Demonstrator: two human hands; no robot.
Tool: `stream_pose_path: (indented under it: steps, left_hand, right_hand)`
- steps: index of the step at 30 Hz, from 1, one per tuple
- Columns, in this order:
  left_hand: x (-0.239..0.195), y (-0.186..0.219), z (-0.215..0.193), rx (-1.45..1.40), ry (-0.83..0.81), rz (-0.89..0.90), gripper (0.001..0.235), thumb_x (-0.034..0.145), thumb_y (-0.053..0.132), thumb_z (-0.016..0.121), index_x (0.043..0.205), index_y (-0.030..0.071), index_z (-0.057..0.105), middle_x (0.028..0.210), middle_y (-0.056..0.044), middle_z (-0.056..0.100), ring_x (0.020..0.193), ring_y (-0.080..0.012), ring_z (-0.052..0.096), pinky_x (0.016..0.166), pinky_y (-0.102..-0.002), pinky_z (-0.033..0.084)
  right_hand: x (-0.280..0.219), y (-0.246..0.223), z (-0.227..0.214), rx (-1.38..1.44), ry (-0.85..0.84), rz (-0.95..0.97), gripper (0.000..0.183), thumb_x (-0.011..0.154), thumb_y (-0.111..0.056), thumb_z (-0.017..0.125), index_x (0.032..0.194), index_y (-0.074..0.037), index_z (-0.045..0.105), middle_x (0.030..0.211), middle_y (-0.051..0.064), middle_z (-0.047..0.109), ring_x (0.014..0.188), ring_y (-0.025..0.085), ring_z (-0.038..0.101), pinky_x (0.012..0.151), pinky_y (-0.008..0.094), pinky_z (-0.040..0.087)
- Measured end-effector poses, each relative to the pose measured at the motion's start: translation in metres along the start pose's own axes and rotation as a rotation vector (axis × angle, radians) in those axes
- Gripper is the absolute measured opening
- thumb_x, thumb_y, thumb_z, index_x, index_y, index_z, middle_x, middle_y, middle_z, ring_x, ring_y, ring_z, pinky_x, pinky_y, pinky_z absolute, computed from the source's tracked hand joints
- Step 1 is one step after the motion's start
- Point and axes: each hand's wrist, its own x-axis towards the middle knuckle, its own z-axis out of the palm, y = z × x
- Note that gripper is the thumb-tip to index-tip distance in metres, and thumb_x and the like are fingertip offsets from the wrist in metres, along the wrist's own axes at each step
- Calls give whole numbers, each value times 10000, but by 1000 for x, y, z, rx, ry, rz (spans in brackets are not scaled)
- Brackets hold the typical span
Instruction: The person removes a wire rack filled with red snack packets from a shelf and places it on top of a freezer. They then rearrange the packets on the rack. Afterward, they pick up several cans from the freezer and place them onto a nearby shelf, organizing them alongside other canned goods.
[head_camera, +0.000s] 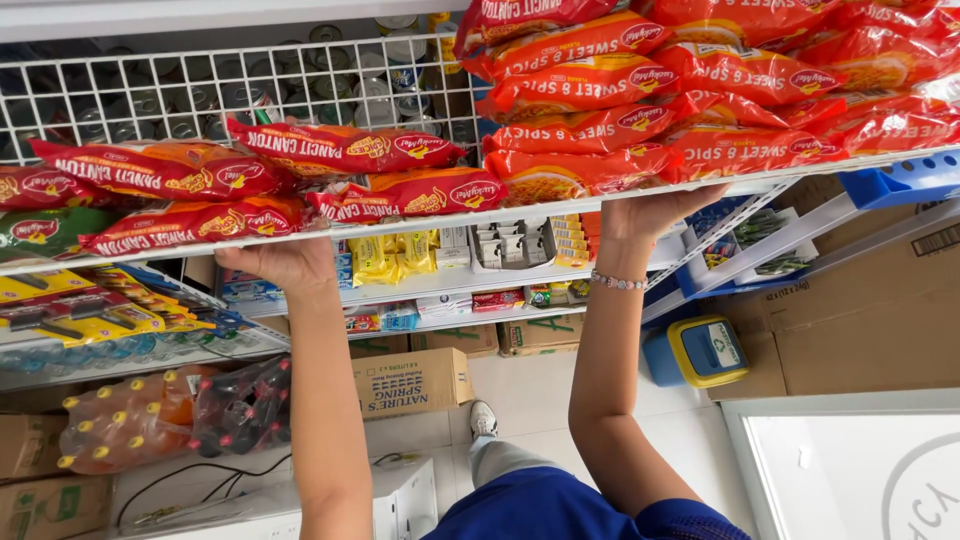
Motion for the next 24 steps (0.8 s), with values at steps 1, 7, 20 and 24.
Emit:
stream_pose_path:
  steps: [1, 7, 20, 24]
  left_hand:
    - [-1, 1, 5, 0, 2, 2, 1039, 750, 522, 866, 1590, 171, 365, 1647, -43, 414, 1506, -285, 413, 1322, -529, 350]
    - [-2, 9, 8, 31, -50, -68, 1008, 748, 557, 853, 1546, 161, 383, 1592, -81, 452, 1497, -335, 439, 1239, -615, 383]
    - [-6, 5, 67, 228, -140, -11, 967, 839, 591, 821, 1601, 171, 400, 1592, -6, 451, 1502, -236, 416, 1295, -489, 286]
    - [-6, 7, 66, 406, -120, 62, 974, 815, 664, 803, 1561, 161, 431, 1617, -4, 480, 1527, -218, 443, 1276, -446, 326]
  right_hand:
    - [-3, 0, 9, -1, 0, 3, 888, 863, -675, 661, 1543, -149, 440, 1582, 35, 494, 1480, 261, 485, 1256, 474, 407]
    - [-5, 2, 16, -62, 2, -45, 849, 900, -656, 645, 1550, -152, 435, 1589, 39, 493, 1481, 274, 490, 1259, 476, 408]
    - [-9, -15, 13, -32, 89, 10, 814, 877, -591, 737, 1494, -117, 499, 1503, 55, 561, 1400, 281, 521, 1229, 487, 398]
    - [-11, -52, -6, -126, 19, 144, 724, 873, -512, 820, 1427, -127, 557, 1420, 63, 632, 1346, 284, 578, 1205, 513, 420]
